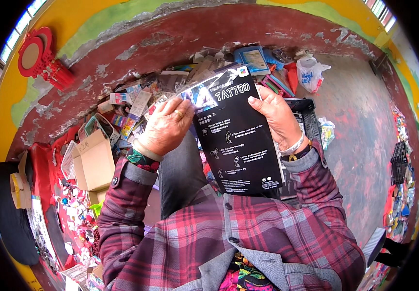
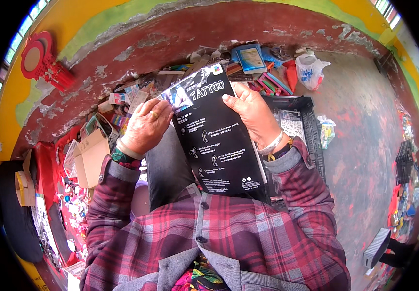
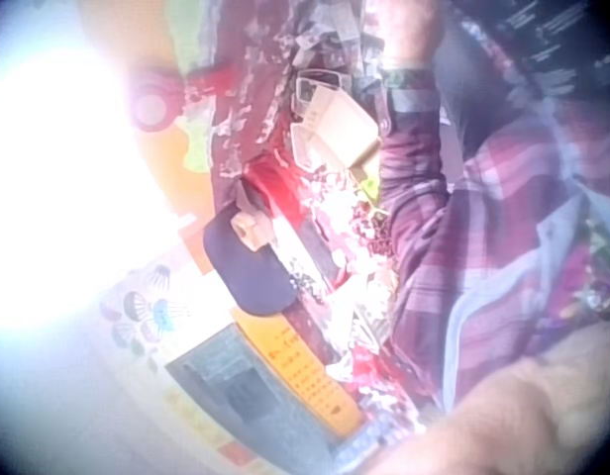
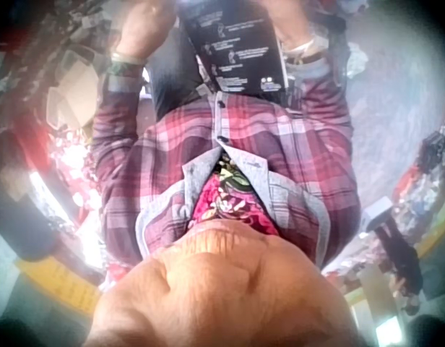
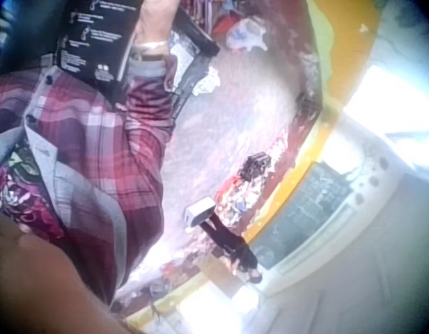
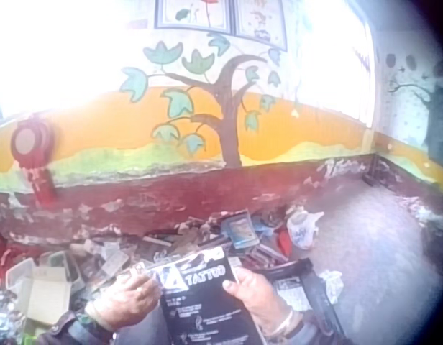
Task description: The person sits on the floor and wipes various temporary tattoo sheets with a cloth. They handle the sheets one by one, turning them over to clean both sides, and occasionally wipe the plastic packaging before placing the items back into a pile.
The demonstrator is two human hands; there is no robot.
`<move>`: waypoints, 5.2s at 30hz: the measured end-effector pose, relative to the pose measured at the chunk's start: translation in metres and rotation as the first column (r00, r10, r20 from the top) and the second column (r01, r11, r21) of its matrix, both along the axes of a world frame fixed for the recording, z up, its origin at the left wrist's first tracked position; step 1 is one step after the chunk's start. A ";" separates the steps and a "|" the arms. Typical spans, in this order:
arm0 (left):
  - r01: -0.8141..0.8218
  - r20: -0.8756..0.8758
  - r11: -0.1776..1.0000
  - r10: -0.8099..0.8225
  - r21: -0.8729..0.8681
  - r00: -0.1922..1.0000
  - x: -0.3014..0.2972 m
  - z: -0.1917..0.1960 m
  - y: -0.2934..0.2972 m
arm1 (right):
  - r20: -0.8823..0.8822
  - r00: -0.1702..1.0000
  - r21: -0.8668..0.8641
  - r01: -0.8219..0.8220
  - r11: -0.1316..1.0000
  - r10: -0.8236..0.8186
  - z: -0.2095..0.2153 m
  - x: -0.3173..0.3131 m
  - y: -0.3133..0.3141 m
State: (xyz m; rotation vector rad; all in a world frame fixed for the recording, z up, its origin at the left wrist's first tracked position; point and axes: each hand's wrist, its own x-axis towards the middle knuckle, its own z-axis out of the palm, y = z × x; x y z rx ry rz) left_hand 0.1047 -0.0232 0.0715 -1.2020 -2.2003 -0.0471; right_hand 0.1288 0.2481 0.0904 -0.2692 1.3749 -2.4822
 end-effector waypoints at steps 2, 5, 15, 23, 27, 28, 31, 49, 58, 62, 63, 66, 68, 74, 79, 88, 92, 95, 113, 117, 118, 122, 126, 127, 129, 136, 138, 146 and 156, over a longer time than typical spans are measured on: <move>0.013 -0.030 1.000 -0.013 -0.017 0.999 0.000 -0.001 -0.001 | 0.014 1.000 -0.019 -0.020 1.000 0.020 0.001 0.000 0.000; 0.043 -0.046 0.997 -0.045 -0.057 0.998 -0.001 0.004 -0.003 | 0.040 0.998 -0.048 -0.036 0.998 0.038 0.002 -0.002 0.001; 0.160 0.194 0.948 -0.219 0.277 0.956 -0.012 -0.002 -0.004 | 0.037 0.997 0.011 -0.061 0.998 0.060 0.000 -0.009 0.004; -0.277 0.672 0.694 -0.395 0.665 0.626 -0.008 0.003 -0.003 | -0.105 0.994 0.165 0.013 0.986 0.004 -0.006 -0.010 0.008; -0.250 0.705 0.799 -0.278 0.547 0.653 0.002 0.005 0.007 | -0.074 0.997 0.130 -0.008 0.991 0.017 0.001 -0.002 0.000; -0.239 0.670 0.836 -0.191 0.494 0.717 0.006 0.007 0.013 | -0.078 0.997 0.122 -0.006 0.992 0.016 0.000 -0.002 -0.001; -0.247 0.513 0.896 0.025 0.370 0.858 0.014 0.017 0.025 | -0.079 0.996 0.134 -0.020 0.991 0.031 0.002 0.001 -0.007; -0.217 0.526 0.889 -0.032 0.404 0.850 0.002 0.017 0.046 | -0.350 0.936 0.381 0.104 0.919 0.039 0.007 0.008 -0.020; -0.360 0.595 0.816 0.025 0.451 0.803 0.000 0.014 0.045 | -0.239 0.970 0.262 0.024 0.965 0.041 0.008 0.010 -0.023; -0.384 0.582 0.810 0.067 0.443 0.811 -0.003 0.016 0.041 | -0.297 0.955 0.329 0.078 0.941 0.024 0.002 0.008 -0.021; -0.379 0.566 0.812 0.073 0.445 0.821 -0.001 0.021 0.041 | -0.300 0.954 0.341 0.083 0.936 0.025 0.001 0.007 -0.020; -0.375 0.569 0.834 0.092 0.405 0.817 0.003 0.036 0.044 | -0.314 0.948 0.384 0.081 0.920 0.048 -0.001 0.003 -0.018; -0.340 0.523 0.857 0.100 0.387 0.846 0.002 0.037 0.044 | -0.330 0.940 0.419 0.060 0.906 0.091 -0.005 -0.001 -0.016; -0.307 0.335 0.910 0.208 0.278 0.919 -0.011 0.029 0.047 | -0.351 0.935 0.436 0.114 0.893 0.052 -0.016 -0.006 -0.019; -0.487 0.319 0.874 0.459 0.009 0.829 -0.012 0.042 0.071 | -0.425 0.903 0.500 0.176 0.848 0.063 -0.012 -0.019 -0.019; -0.388 0.070 0.917 0.383 0.091 0.921 -0.033 0.009 0.077 | -0.102 0.972 0.605 -0.109 0.789 0.212 0.006 -0.043 -0.004; -0.410 0.154 0.901 0.390 0.138 0.908 -0.032 0.006 0.076 | -0.035 0.979 0.615 -0.138 0.776 0.202 0.006 -0.045 0.000; -0.448 0.267 0.879 0.398 0.162 0.878 -0.033 -0.001 0.074 | 0.036 0.994 0.509 -0.110 0.854 0.107 0.003 -0.043 -0.001; -0.500 0.678 0.831 0.223 0.244 0.701 -0.051 -0.003 0.085 | -0.023 0.978 0.718 -0.128 0.684 0.208 0.007 -0.063 -0.007; -0.374 0.511 0.808 0.107 0.455 0.853 -0.055 -0.016 0.083 | -0.060 0.963 0.752 -0.131 0.646 0.264 -0.003 -0.070 -0.006; -0.384 0.530 0.809 0.107 0.445 0.841 -0.056 -0.015 0.083 | -0.068 0.959 0.762 -0.128 0.635 0.275 -0.002 -0.071 -0.006; -0.428 0.557 0.815 0.161 0.390 0.815 -0.055 -0.011 0.084 | -0.057 0.972 0.741 -0.112 0.662 0.228 0.003 -0.065 -0.010; -0.446 0.455 0.827 0.269 0.342 0.849 -0.052 -0.009 0.093 | -0.049 0.976 0.781 -0.094 0.617 0.212 0.003 -0.071 -0.009; -0.445 0.431 0.824 0.280 0.350 0.858 -0.052 -0.010 0.094 | -0.041 0.978 0.782 -0.096 0.616 0.204 0.001 -0.073 -0.008; -0.445 0.382 0.818 0.305 0.364 0.872 -0.052 -0.015 0.095 | -0.030 0.977 0.788 -0.107 0.607 0.212 0.001 -0.075 -0.006; -0.393 0.531 0.796 0.107 0.461 0.841 -0.061 -0.020 0.086 | 0.018 0.944 0.814 -0.205 0.544 0.329 0.016 -0.067 -0.009; -0.399 0.567 0.794 0.085 0.458 0.819 -0.059 -0.017 0.086 | 0.041 0.945 0.810 -0.222 0.543 0.325 0.016 -0.067 -0.008; -0.318 0.261 0.845 0.221 0.430 0.940 -0.052 -0.028 0.091 | 0.038 0.956 0.864 -0.178 0.471 0.292 0.019 -0.067 -0.013; -0.179 0.290 0.908 0.068 0.380 0.955 -0.041 -0.033 0.090 | 0.042 0.908 0.939 -0.178 0.295 0.417 0.011 -0.073 -0.002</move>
